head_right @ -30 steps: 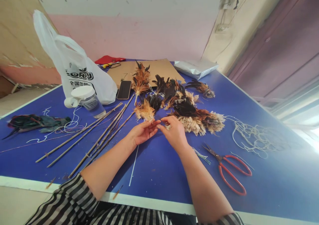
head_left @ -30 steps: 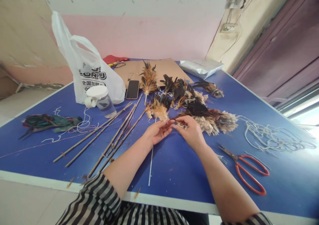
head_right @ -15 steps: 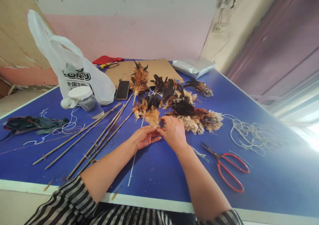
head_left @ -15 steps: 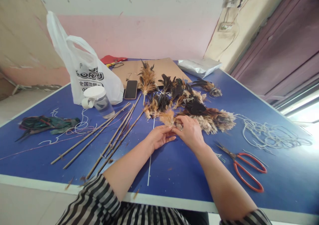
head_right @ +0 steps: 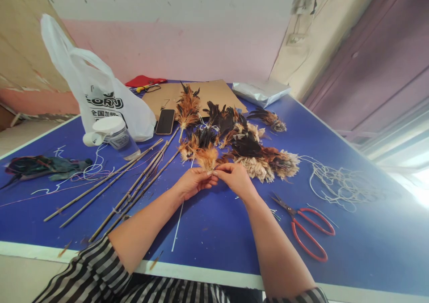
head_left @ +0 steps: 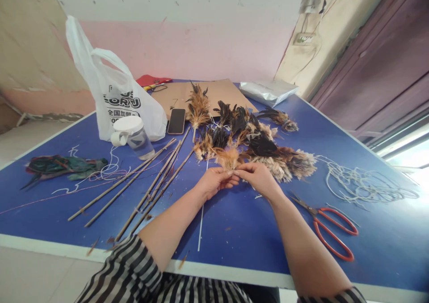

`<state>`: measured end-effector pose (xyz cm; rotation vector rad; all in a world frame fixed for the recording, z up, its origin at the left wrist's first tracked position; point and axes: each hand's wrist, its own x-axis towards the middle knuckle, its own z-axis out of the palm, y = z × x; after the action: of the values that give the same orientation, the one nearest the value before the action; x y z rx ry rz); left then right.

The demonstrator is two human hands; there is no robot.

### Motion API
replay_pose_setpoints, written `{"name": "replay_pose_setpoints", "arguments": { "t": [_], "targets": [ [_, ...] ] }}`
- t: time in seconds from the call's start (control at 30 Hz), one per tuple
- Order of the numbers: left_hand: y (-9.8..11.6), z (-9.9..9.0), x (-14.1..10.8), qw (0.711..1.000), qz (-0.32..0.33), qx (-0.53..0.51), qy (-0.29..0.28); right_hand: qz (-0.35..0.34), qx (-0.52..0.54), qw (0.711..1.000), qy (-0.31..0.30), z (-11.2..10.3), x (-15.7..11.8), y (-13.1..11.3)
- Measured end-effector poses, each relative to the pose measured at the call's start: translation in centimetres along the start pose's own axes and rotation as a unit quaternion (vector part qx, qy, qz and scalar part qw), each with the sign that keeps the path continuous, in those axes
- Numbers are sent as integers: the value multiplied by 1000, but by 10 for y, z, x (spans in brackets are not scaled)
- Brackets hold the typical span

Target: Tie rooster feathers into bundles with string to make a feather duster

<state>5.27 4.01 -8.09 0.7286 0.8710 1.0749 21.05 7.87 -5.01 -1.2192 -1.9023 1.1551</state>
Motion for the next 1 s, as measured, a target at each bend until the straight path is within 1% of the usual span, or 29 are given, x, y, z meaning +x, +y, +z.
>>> {"name": "replay_pose_setpoints", "arguments": {
  "t": [0.07, 0.13, 0.23, 0.37, 0.53, 0.63, 0.73, 0.83, 0.9, 1.0],
  "targets": [
    [0, -1, 0, 1000, 0, 17, -5, -11, 18, 1000, -19, 1, -1, -1],
    [-1, -2, 1, 999, 5, 45, -12, -16, 15, 999, -29, 1, -2, -3],
    [-3, -4, 2, 993, 20, 108, -41, -13, 19, 999, -46, 1, -3, -6],
    [-5, -7, 3, 982, 40, 172, -73, -30, 37, 996, -71, 5, -3, -6],
    [-6, -8, 5, 977, 56, 187, -89, -32, 57, 997, -40, 13, 0, 0],
    [-7, -6, 5, 977, 81, 182, -70, -50, 72, 996, -21, 14, 1, 1],
    [-7, -2, 3, 974, 126, 183, -46, -50, 81, 995, -1, 12, 2, 0],
    [-7, 2, 2, 965, 170, 199, -8, -50, 74, 996, 13, 9, 2, -1],
    [-7, 3, 1, 965, 171, 197, 11, -57, 80, 995, 11, 8, 3, 1],
    [-6, 4, 0, 976, 133, 173, 7, -62, 105, 993, 2, 9, 4, 4]
  ]
}}
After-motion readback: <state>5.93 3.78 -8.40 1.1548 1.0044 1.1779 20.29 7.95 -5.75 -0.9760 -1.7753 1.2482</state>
